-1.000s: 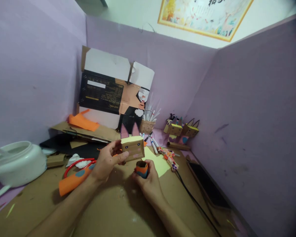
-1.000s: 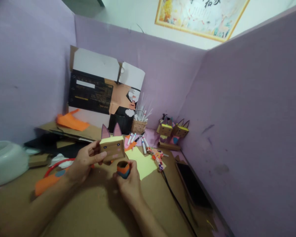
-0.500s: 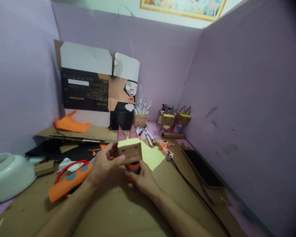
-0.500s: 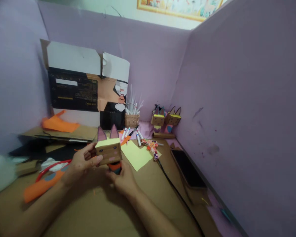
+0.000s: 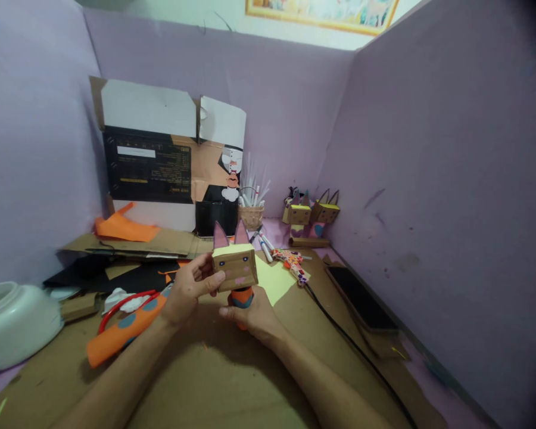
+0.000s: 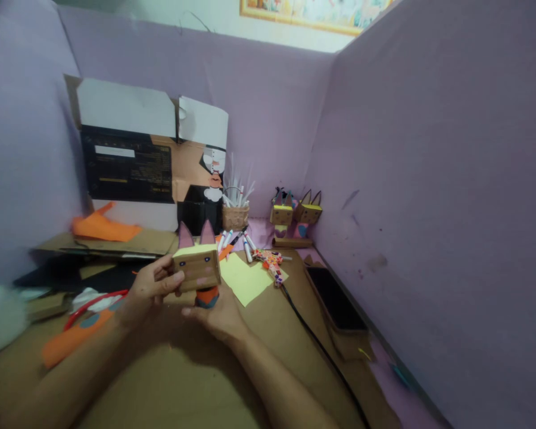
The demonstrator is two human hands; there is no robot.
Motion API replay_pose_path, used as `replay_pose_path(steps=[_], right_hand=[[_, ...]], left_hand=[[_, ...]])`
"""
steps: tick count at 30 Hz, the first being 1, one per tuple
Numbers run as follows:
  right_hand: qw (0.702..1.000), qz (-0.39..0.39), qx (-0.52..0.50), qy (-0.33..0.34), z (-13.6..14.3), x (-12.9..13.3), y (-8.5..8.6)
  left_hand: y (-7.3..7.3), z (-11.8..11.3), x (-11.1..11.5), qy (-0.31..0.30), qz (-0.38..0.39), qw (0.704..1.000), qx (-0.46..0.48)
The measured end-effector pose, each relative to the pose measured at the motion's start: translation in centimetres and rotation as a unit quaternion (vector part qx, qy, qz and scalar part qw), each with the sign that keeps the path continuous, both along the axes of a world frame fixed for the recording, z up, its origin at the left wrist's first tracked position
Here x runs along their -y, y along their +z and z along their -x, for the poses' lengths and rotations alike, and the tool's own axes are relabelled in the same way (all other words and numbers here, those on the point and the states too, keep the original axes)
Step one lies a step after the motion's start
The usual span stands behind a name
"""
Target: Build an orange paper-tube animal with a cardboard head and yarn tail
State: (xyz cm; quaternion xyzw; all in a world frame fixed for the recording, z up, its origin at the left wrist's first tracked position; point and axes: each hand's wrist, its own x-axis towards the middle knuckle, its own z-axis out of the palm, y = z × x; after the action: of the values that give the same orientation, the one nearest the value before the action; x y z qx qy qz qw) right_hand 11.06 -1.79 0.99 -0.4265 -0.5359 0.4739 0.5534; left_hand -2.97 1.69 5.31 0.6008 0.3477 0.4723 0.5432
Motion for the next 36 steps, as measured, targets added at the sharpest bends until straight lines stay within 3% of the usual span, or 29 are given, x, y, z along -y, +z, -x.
replay_pose_path(steps=[11, 19, 27, 32, 36], right_hand=[[0.999, 0.033, -0.023, -0.012, -0.2, -0.7, -1.1], [0.999, 0.016, -0.052, -0.001, 0.2, -0.4, -0.7], [1.000, 0.004, 0.004, 0.000, 0.2, -0.9, -2.5], [0.991, -0.014, 0.118, 0.061, -1.8, -0.9, -2.5], [0.976, 0.054, 0.173, 0.124, -5.6, -0.2, -0.9]], left_hand=[[-0.9, -0.9, -0.3, 0.004, -0.015, 0.999, -0.036], [0.3, -0.8, 0.3, -0.019, -0.050, 0.994, -0.091], [-0.2, -0.2, 0.5, -0.026, -0.075, 0.989, -0.121], [-0.8, -0.1, 0.9, -0.044, -0.098, 0.985, -0.134], [-0.8, 0.0, 1.2, -0.023, -0.112, 0.974, -0.197]])
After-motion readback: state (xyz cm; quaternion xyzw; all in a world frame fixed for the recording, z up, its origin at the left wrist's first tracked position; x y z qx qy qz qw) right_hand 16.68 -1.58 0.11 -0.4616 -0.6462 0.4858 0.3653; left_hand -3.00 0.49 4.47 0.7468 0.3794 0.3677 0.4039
